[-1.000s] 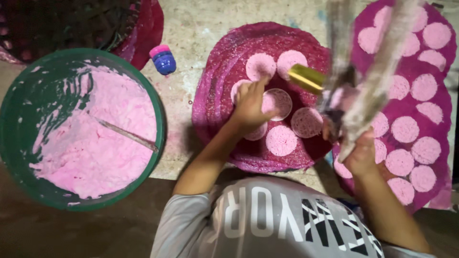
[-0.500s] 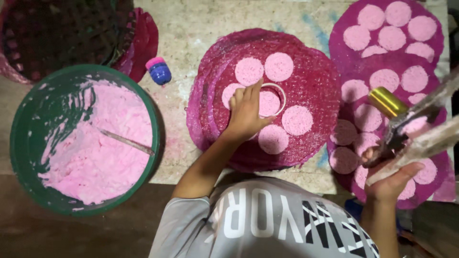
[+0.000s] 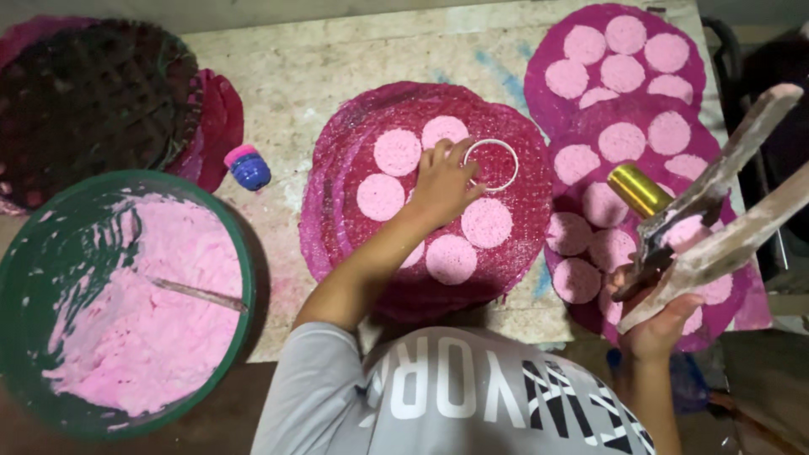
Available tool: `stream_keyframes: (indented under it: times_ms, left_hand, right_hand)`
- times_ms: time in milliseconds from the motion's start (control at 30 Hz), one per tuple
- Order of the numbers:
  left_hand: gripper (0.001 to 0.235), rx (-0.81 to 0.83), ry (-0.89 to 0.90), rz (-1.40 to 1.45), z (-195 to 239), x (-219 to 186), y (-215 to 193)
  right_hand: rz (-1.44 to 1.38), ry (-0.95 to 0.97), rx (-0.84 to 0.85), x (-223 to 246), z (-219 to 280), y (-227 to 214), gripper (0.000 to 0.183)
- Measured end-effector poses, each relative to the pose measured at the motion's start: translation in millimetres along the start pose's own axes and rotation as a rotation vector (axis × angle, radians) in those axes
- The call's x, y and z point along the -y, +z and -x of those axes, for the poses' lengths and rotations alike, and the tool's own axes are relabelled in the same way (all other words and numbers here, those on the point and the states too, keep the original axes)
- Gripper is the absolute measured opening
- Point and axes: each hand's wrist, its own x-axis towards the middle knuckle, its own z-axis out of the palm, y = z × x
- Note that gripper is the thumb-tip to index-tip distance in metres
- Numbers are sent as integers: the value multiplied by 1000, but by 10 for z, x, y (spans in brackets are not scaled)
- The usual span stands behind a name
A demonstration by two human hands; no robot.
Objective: The person scoops pink dough from a green bowl using a wooden stick and a metal ring mold, then presses the dough into circular shapes on a pink glittery mat. The person repeats this process to form multiple uniform pink discs.
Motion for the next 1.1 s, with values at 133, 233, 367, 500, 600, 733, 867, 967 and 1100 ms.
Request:
stream_keyframes:
  times_ms: [133, 233, 367, 500, 600, 733, 867, 967, 1100]
  left_hand:
    - [41, 26, 19, 10, 231, 194, -21]
    - [66, 37, 48, 292, 236, 255, -94]
    - [97, 146, 19, 2001, -204, 238, -159]
    - [81, 120, 571, 2655, -632, 174, -117]
    - [50, -237, 340, 2684, -791, 240, -114]
    - [43, -417, 309, 2786, -842, 414, -71]
    - [36, -529, 356, 2700, -797, 640, -41]
    - [36, -555, 317, 2690, -745, 685, 45]
    - [34, -648, 23, 2670, -756, 555, 242]
  right_hand:
    - [116, 37, 88, 31, -18, -38, 96]
    - [312, 196, 170, 131, -237, 36, 90]
    - [496, 610, 443, 284, -784, 507, 73]
    - [650, 918, 758, 669, -1362, 1108, 69]
    - [989, 852, 823, 1003, -1714, 1485, 74]
    - [1430, 609, 864, 1016, -1882, 1822, 93]
    - [1444, 468, 858, 720, -1889, 1922, 96]
    - [1401, 382, 924, 595, -1885, 1873, 103]
    - [1449, 490, 924, 711, -1875, 1859, 100]
